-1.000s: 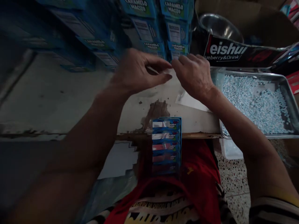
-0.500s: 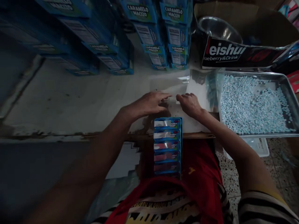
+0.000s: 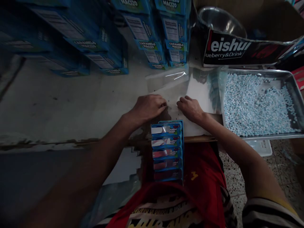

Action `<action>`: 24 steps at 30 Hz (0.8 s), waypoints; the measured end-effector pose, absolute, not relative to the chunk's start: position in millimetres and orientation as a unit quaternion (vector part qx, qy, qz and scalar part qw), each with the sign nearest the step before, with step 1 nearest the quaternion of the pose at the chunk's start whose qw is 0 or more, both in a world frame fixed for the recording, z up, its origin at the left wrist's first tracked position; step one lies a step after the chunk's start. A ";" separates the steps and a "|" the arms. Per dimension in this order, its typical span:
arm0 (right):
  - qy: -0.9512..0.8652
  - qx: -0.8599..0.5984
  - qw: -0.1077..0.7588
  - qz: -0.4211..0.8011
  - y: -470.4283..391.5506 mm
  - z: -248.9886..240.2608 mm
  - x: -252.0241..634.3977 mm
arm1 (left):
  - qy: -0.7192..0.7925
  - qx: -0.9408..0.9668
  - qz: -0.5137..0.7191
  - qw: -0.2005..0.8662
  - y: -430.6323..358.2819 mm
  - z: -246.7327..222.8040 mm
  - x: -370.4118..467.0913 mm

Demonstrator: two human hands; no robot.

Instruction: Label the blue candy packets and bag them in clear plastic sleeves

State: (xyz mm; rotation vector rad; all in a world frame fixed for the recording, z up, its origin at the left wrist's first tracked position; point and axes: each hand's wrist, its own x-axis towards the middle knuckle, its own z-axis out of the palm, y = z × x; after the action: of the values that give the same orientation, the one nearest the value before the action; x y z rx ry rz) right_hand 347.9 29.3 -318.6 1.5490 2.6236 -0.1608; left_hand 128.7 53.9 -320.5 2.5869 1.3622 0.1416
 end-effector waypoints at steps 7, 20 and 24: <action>0.827 0.548 0.060 -0.114 -6.9 -306.4 358.7 | 0.416 0.893 0.116 0.128 11.6 -326.6 108.6; 0.797 0.575 0.036 -0.184 -11.7 -250.3 348.9 | 0.452 0.879 0.115 0.104 -23.1 -272.6 94.0; 0.795 0.581 -0.041 -0.170 -29.0 -237.3 352.5 | 0.510 0.850 0.127 0.013 -40.4 -275.9 89.5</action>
State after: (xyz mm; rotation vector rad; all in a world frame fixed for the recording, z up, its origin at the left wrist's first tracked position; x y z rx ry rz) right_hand 352.5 -29.0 -237.3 1.8739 2.5663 -0.5474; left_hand 89.5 -40.4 -275.9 2.6502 1.5897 0.3972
